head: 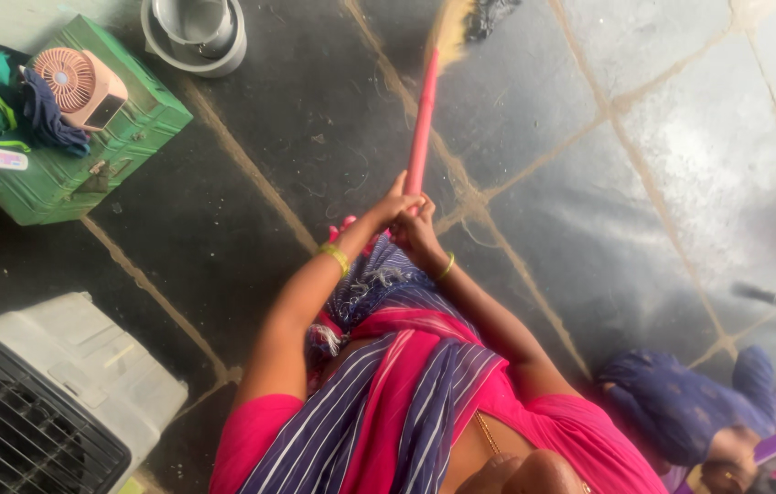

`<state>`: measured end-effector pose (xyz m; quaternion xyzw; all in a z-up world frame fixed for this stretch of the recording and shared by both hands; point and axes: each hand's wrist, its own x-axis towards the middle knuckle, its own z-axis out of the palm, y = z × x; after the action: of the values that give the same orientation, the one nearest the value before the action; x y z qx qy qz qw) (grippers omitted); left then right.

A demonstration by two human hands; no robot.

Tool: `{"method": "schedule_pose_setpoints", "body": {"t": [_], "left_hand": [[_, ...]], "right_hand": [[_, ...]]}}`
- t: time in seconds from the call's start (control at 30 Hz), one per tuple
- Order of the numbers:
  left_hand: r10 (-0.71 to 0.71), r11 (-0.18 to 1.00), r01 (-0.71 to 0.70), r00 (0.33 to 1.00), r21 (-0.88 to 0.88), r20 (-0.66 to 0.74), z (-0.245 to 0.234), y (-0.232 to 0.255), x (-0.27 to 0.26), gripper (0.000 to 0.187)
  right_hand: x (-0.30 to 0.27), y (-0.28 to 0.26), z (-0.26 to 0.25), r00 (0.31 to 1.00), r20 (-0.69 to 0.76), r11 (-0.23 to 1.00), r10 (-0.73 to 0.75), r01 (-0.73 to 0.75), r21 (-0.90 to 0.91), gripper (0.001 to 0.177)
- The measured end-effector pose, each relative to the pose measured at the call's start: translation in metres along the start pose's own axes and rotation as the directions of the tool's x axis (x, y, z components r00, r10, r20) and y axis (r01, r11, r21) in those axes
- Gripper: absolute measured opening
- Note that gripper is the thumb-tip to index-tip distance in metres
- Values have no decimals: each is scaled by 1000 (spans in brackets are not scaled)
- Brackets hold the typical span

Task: The person sweeps a tiled floor using a traditional broom. She moves around the room, sweeping debris from various areas, including near a cot and an air cooler, while another person sits nearby.

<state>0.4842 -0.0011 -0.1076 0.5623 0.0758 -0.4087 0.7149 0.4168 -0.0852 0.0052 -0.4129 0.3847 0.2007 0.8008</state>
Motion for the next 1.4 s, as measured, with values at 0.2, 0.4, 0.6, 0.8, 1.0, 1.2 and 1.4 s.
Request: {"method": "schedule_pose_setpoints", "body": {"t": [0.2, 0.4, 0.6, 0.8, 1.0, 1.2, 1.4], "left_hand": [[30, 994, -54, 972, -97, -233, -14, 0, -11, 106], [-147, 962, 61, 938, -267, -315, -34, 31, 21, 108], [-166, 985, 154, 966, -79, -199, 0, 54, 79, 63], [-268, 944, 243, 959, 223, 91, 83, 61, 113, 63], [-147, 982, 125, 976, 139, 162, 98, 55, 114, 110], [100, 995, -98, 988, -29, 114, 55, 37, 79, 94], [-1, 1000, -4, 957, -17, -289, -15, 54, 67, 102]], "right_hand": [[5, -32, 3, 960, 274, 986, 53, -8, -164, 88], [64, -80, 17, 919, 345, 957, 191, -96, -274, 49], [109, -83, -41, 927, 354, 993, 121, -115, -39, 24], [89, -88, -92, 995, 99, 975, -24, 2, 223, 25], [57, -92, -96, 977, 11, 954, -212, 204, 219, 39], [32, -93, -43, 998, 56, 998, -14, 10, 64, 66], [60, -113, 8, 945, 303, 982, 121, -70, -174, 78]]}}
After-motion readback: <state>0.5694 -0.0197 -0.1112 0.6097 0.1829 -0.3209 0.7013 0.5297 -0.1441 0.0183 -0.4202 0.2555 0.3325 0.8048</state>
